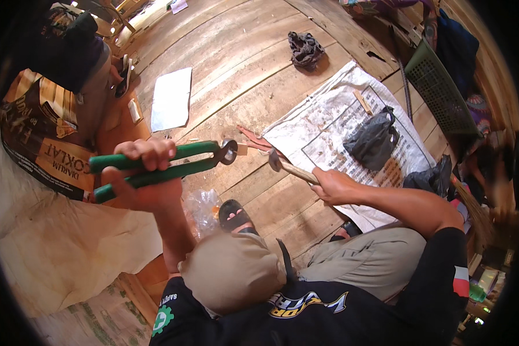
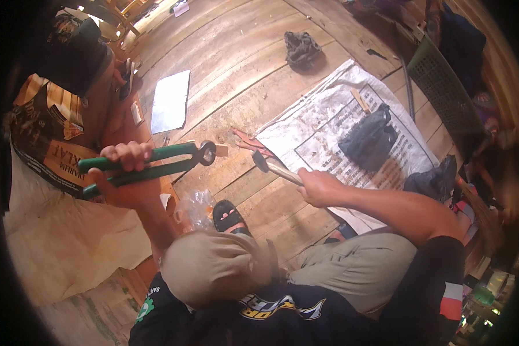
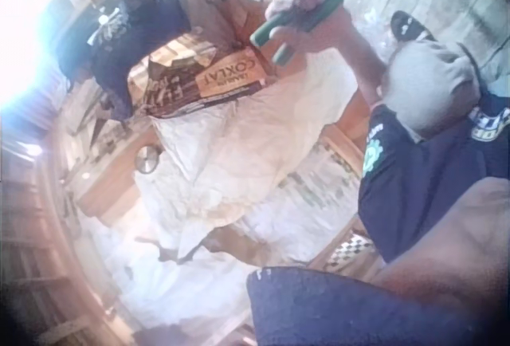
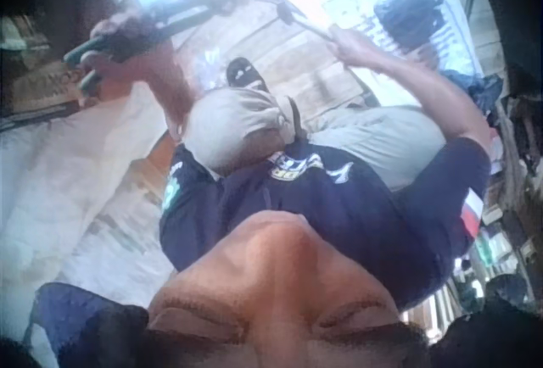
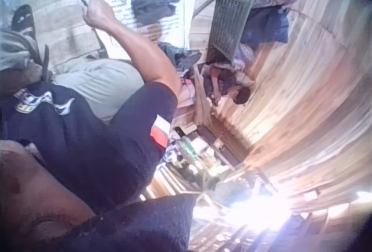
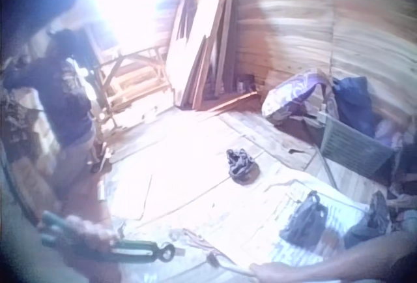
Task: The person sits on the floor and uses a hammer and a pair of green pliers to drive nails into small wooden blocks. They repeatedly position the nail with the pliers and strike it with the hammer, then place the finished pieces into a black plastic bag.
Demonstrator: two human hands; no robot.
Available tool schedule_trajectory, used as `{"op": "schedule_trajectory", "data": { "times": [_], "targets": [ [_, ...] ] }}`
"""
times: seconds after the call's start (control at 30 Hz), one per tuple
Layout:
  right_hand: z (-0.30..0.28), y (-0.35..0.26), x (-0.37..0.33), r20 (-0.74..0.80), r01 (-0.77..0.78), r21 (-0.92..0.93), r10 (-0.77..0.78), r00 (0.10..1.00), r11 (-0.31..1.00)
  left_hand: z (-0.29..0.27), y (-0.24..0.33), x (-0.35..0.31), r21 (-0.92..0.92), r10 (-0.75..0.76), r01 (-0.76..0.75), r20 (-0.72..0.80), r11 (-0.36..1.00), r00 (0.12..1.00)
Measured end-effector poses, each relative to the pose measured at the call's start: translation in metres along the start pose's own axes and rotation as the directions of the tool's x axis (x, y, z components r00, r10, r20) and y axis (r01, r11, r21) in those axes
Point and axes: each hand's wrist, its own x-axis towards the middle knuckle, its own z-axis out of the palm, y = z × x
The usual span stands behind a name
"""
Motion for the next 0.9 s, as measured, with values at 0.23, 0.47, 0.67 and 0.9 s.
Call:
{"op": "schedule_trajectory", "data": {
  "times": [0.23, 0.47, 0.67, 0.9],
  "targets": [
    [-0.056, -0.058, -0.026, -0.446, 0.357, 0.194, -0.242, 0.862, 0.914, -0.026, -0.004, 0.012, -0.057, -0.065, 0.056, -0.162, 0.997, 0.985],
    [-0.040, -0.038, -0.008, -0.395, 0.348, 0.244, -0.236, 0.888, 0.905, -0.032, -0.027, 0.019, -0.202, -0.233, 0.170, -0.350, 0.965, 0.907],
    [-0.033, -0.019, -0.005, -0.238, 0.111, 0.183, -0.065, 0.969, 0.977, -0.047, -0.033, 0.012, -0.221, -0.235, 0.152, -0.425, 0.963, 0.874],
    [-0.062, -0.058, -0.023, -0.758, 0.681, 0.108, -0.384, 0.528, 0.724, -0.054, -0.038, 0.021, -0.232, -0.265, 0.170, -0.485, 0.958, 0.833]
  ]
}}
